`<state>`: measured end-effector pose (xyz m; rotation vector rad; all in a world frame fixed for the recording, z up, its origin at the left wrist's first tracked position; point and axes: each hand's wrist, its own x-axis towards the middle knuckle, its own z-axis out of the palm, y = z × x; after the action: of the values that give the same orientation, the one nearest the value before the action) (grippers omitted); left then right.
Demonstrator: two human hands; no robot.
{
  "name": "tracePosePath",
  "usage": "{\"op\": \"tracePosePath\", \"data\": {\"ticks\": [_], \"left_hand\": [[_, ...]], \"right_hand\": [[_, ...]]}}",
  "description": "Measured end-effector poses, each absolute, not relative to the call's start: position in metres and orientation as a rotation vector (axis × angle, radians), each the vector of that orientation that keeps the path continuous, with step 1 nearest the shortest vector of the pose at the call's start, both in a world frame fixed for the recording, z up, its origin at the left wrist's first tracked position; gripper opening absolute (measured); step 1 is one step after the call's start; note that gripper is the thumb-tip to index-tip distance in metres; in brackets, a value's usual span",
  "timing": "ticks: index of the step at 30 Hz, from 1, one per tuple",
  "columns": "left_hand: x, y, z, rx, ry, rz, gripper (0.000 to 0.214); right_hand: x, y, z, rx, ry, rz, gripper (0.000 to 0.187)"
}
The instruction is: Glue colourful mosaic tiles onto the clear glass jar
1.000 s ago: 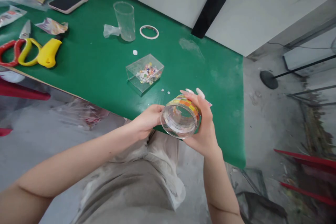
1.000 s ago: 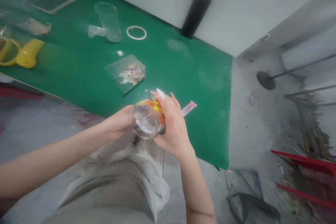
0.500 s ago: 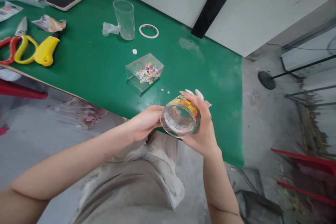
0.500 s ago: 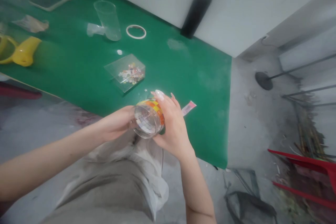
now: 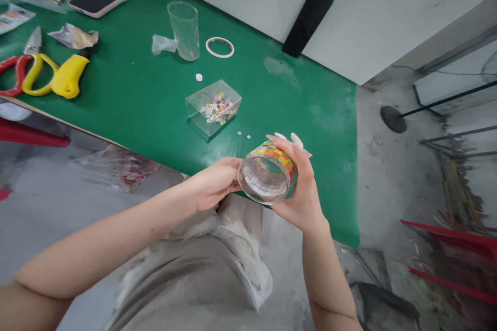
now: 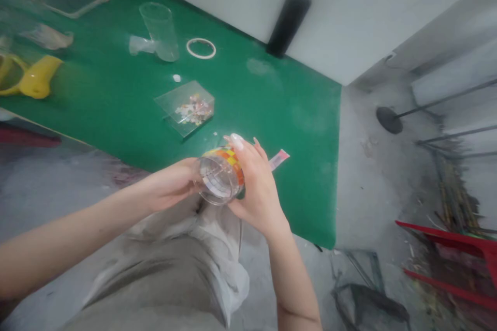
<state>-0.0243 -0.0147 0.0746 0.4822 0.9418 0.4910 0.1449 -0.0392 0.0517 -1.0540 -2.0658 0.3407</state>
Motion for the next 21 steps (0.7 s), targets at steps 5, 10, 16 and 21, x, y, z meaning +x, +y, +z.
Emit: {"op": "tracePosePath", "data": {"ticks": [5, 10, 16, 21], "left_hand": [[-0.027, -0.015, 0.074, 0.454, 0.893, 0.490, 0.022], [-0.029, -0.014, 0.074, 0.407, 0.861, 0.473, 0.030], [-0.031, -0.012, 0.071, 0.376, 0.816, 0.455, 0.027], [-0.033, -0.012, 0.064, 0.412, 0.817, 0.458, 0.030]], "right_hand": [[0.144, -0.040, 0.053, -1.037, -2.071, 0.316, 0.095], [0.143, -0.039, 0.051, -1.016, -2.055, 0.325, 0.099], [0.144, -0.040, 0.047, -1.004, -2.011, 0.405, 0.101], [0.143, -0.039, 0.040, -1.037, -1.956, 0.543, 0.095]]}}
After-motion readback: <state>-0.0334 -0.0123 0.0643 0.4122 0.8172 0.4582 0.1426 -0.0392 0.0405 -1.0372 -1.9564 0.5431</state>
